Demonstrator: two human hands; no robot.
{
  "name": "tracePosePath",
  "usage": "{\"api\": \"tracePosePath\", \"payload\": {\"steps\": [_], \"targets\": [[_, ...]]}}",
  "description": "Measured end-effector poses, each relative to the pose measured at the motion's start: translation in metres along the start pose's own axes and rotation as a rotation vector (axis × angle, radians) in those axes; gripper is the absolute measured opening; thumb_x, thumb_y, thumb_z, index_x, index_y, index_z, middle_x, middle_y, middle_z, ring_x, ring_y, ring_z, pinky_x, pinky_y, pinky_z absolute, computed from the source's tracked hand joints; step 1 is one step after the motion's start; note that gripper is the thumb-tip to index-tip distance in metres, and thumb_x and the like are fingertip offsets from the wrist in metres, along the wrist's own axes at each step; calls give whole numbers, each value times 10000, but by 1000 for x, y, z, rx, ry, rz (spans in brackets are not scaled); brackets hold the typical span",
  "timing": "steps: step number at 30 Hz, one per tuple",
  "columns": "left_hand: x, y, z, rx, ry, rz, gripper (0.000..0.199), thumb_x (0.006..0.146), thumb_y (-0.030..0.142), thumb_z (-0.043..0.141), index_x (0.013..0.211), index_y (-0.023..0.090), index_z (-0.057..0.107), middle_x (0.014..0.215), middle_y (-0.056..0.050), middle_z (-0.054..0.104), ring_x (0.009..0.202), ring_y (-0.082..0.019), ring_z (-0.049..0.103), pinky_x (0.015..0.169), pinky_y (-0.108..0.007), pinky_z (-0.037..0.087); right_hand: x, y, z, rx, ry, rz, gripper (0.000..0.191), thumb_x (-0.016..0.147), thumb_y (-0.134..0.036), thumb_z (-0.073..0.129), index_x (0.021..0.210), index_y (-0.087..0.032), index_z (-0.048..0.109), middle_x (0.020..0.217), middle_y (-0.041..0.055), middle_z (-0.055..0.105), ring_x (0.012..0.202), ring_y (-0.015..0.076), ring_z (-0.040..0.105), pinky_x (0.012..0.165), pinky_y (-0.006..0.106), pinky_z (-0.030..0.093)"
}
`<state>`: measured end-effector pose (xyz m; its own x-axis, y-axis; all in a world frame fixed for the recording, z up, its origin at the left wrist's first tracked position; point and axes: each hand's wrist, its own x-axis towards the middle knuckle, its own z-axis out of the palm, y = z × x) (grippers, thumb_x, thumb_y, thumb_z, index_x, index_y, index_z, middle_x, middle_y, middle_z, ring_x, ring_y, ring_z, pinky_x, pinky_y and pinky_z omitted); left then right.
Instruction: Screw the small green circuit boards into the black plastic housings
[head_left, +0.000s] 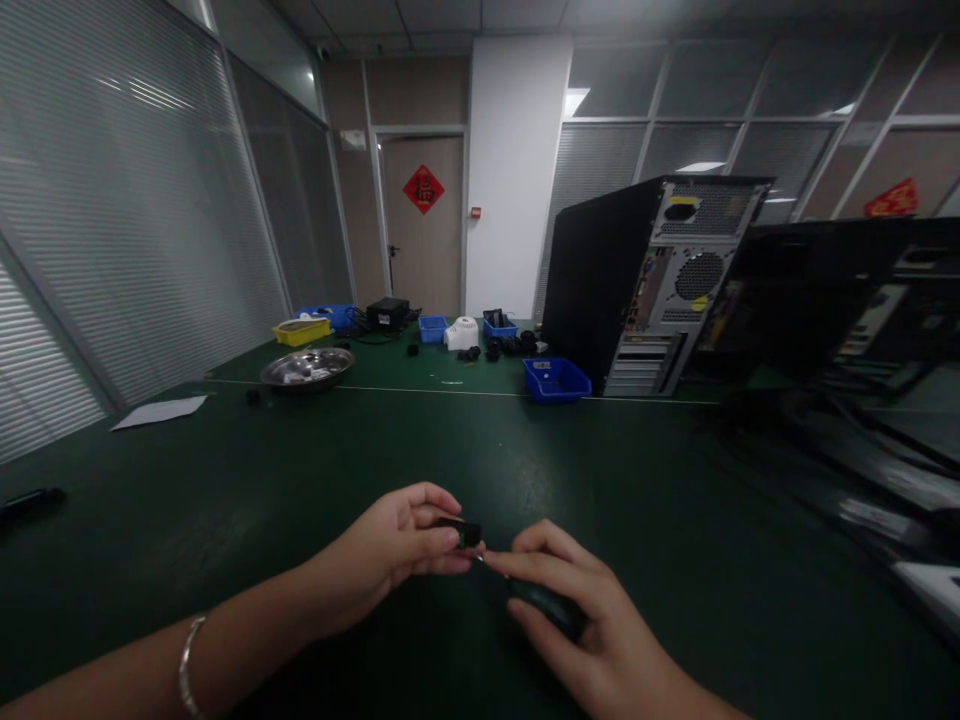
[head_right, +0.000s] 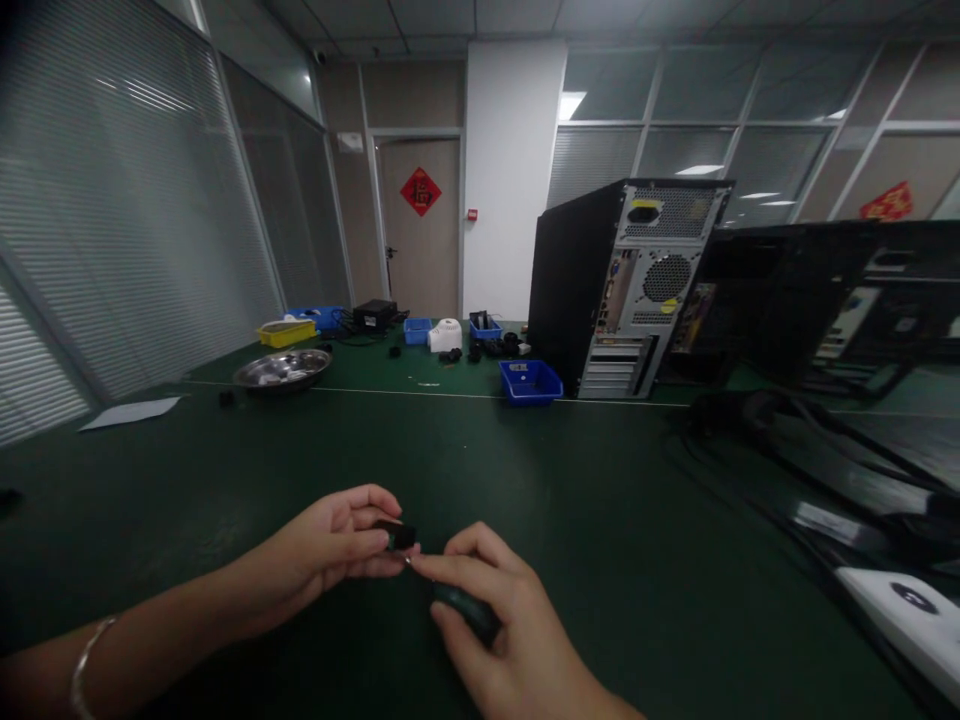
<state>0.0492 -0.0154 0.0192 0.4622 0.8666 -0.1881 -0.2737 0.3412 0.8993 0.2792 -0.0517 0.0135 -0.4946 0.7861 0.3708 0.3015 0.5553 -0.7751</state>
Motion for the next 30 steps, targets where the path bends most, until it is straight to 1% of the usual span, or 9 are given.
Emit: {"api": "tracePosePath", "payload": {"steps": [2, 5, 10, 13, 18, 21, 24, 27, 30], "targets": [[2, 0, -2, 5, 38, 40, 277, 745, 126, 791, 904, 136, 564, 933, -76, 727, 989, -258, 707, 940, -403, 513, -1, 1, 0, 19, -5, 19, 388, 892, -91, 565, 1227, -264, 654, 1021, 59, 596, 940, 189, 615, 828, 305, 505], [4, 2, -3, 53, 115, 65, 235, 786, 128, 753, 890, 145, 544, 955, -80, 721, 1042, -258, 688, 998, -412, 476, 0, 0, -2, 44, 3, 31, 368, 890, -97, 576, 1215, -246, 664, 1018, 64, 597, 946, 193, 614, 839, 315, 496], [3, 3, -1, 186, 168, 79, 204, 796, 124, 732, 892, 156, 555, 940, -61, 718, 993, -208, 684, 942, -344, 485, 1, -4, -3, 69, 7, 56, 380, 879, -74, 576, 1209, -239, 665, 1016, 63, 595, 937, 192, 614, 831, 318, 492], [2, 2, -2, 285, 158, 119, 185, 798, 155, 735, 919, 166, 596, 946, -34, 708, 989, -191, 664, 909, -312, 486, 1, -4, -4, 81, 6, 63, 370, 882, -77, 569, 1203, -233, 668, 1006, 65, 593, 924, 195, 613, 819, 323, 493], [2, 2, -5, 464, 117, 179, 232, 818, 219, 719, 1040, 175, 669, 1082, -44, 687, 1078, -204, 611, 968, -321, 445, 0, -3, -5, 78, 20, 57, 376, 888, -80, 569, 1217, -240, 658, 1008, 63, 588, 925, 194, 609, 820, 326, 488], [2, 0, -5, 588, 28, 189, 294, 866, 268, 662, 1149, 189, 657, 1108, -55, 671, 1056, -211, 608, 953, -345, 451, -1, -2, -4, 75, 28, 47, 385, 889, -79, 572, 1225, -251, 653, 1011, 57, 587, 928, 191, 607, 826, 323, 484], [-1, -5, -2, 677, -21, 207, 381, 893, 286, 623, 1265, 218, 580, 1044, -44, 656, 959, -197, 627, 871, -346, 491, -1, 0, -3, 73, 29, 42, 391, 899, -86, 570, 1238, -268, 643, 1019, 51, 588, 938, 189, 603, 828, 318, 483], [-4, -7, 2, 725, -55, 217, 339, 890, 263, 623, 1220, 204, 568, 998, -43, 655, 914, -193, 642, 848, -348, 508, 0, 1, -3, 62, 27, 51, 398, 896, -81, 572, 1235, -275, 646, 1010, 46, 592, 932, 188, 603, 815, 313, 484], [-5, -4, 4, 844, -38, 285, 255, 895, 233, 598, 1147, 200, 623, 1045, -63, 649, 928, -196, 630, 834, -335, 507, 0, 2, -3, 42, 38, 51, 403, 882, -68, 576, 1227, -262, 653, 997, 48, 589, 921, 189, 601, 809, 315, 484]]}}
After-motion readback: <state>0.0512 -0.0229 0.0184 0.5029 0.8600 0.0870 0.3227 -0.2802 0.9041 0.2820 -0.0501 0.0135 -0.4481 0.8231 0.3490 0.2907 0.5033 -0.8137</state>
